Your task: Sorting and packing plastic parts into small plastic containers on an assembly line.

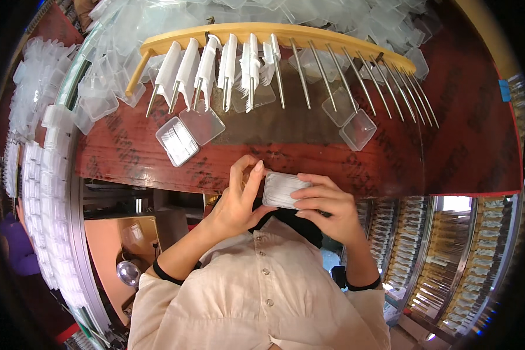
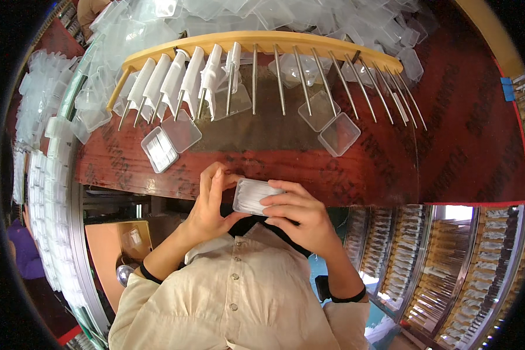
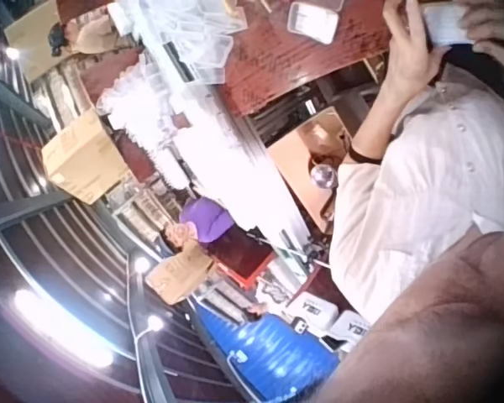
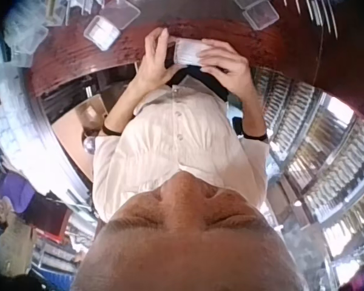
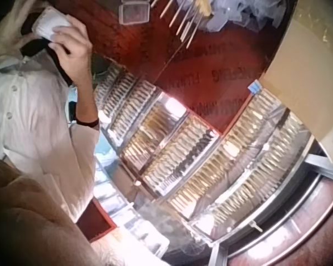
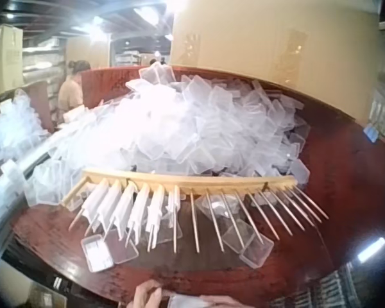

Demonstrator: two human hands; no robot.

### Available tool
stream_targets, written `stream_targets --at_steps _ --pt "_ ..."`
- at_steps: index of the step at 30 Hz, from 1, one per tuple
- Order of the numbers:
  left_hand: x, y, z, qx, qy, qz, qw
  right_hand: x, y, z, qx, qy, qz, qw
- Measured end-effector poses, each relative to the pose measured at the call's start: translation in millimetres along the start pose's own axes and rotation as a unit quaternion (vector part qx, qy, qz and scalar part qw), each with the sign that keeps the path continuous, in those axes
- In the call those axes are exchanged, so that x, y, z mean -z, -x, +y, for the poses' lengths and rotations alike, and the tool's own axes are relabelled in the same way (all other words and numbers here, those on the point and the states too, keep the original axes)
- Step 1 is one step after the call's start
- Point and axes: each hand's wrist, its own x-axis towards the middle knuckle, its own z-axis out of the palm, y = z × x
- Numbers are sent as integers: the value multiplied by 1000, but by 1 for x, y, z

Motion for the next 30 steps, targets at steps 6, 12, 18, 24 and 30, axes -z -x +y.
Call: stream_targets --at_steps 6,12,18,24,30 --pt "1 -3 3 8 6 -1 1000 -16 8 15 131 157 46 978" --pt "-2 0 3 25 11 16 999 -13 2 10 102 145 32 984" --pt "4 -5 14 -63 -195 -101 973 -25 14 -12 121 339 -21 933" --pt "-3 -6 4 -153 -230 -55 959 -30 22 21 228 349 73 906" --pt "35 -33 37 -57 -107 -107 987 -17 -3 -11 124 218 105 962"
